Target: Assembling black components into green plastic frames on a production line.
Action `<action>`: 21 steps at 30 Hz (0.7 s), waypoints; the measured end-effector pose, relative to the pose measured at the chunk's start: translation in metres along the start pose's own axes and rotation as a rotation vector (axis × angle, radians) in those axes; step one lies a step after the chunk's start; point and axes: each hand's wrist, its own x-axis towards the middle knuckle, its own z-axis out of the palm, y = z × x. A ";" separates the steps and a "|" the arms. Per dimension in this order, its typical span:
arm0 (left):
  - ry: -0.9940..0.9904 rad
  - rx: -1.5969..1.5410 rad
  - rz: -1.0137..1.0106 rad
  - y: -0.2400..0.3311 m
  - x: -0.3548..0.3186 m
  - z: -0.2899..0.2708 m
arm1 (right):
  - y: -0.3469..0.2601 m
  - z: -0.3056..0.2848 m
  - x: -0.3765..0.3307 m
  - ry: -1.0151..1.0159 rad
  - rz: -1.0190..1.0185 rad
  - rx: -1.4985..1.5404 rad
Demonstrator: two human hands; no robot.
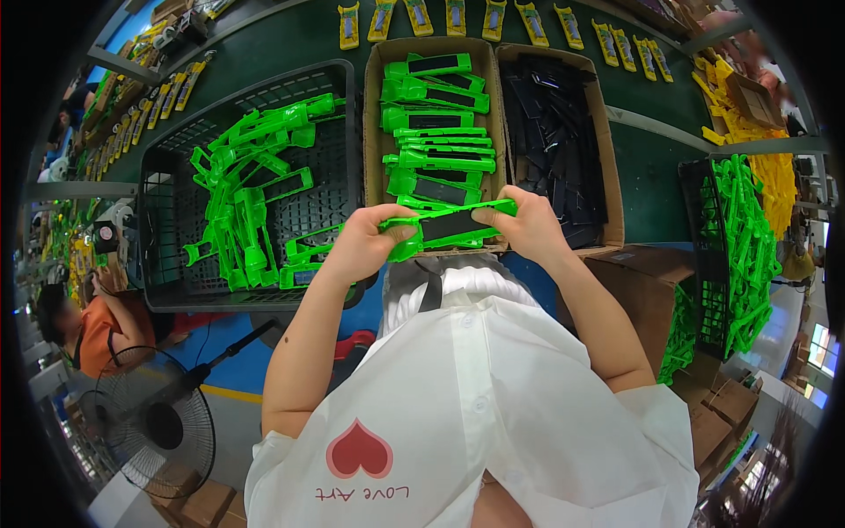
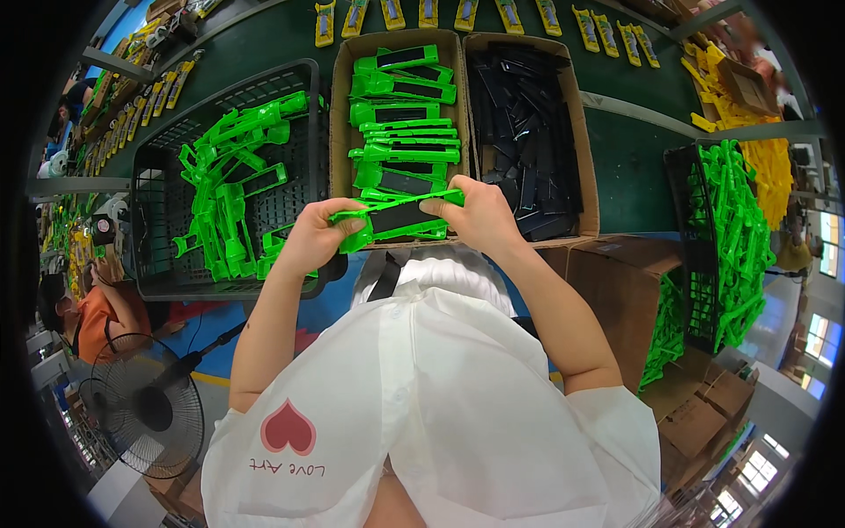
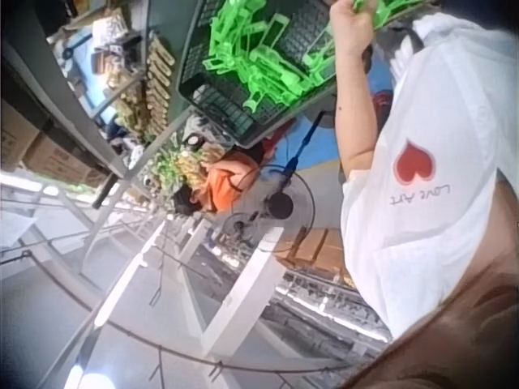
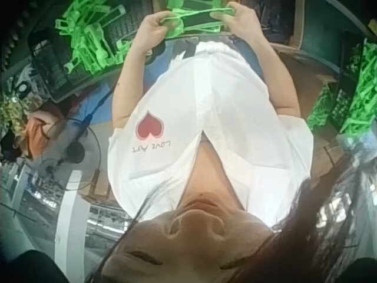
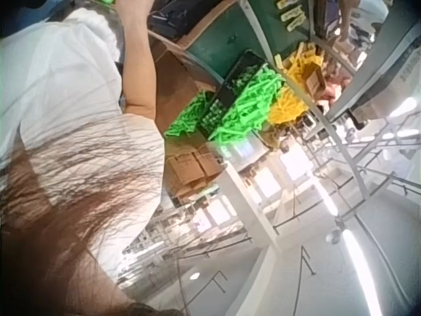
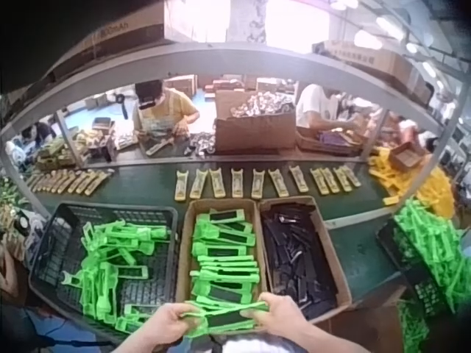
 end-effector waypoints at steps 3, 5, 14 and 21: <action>0.038 0.925 0.217 0.017 0.002 0.020 | 0.016 0.013 0.004 0.143 -0.127 -0.095; 0.069 0.926 0.216 0.020 0.011 0.034 | 0.025 0.018 0.007 0.195 -0.202 -0.124; 0.051 0.837 0.235 0.004 0.058 0.038 | 0.052 0.027 0.016 -0.101 -0.164 0.201; 0.282 1.499 -0.084 -0.047 0.097 0.035 | 0.117 -0.020 0.042 0.428 0.262 -0.637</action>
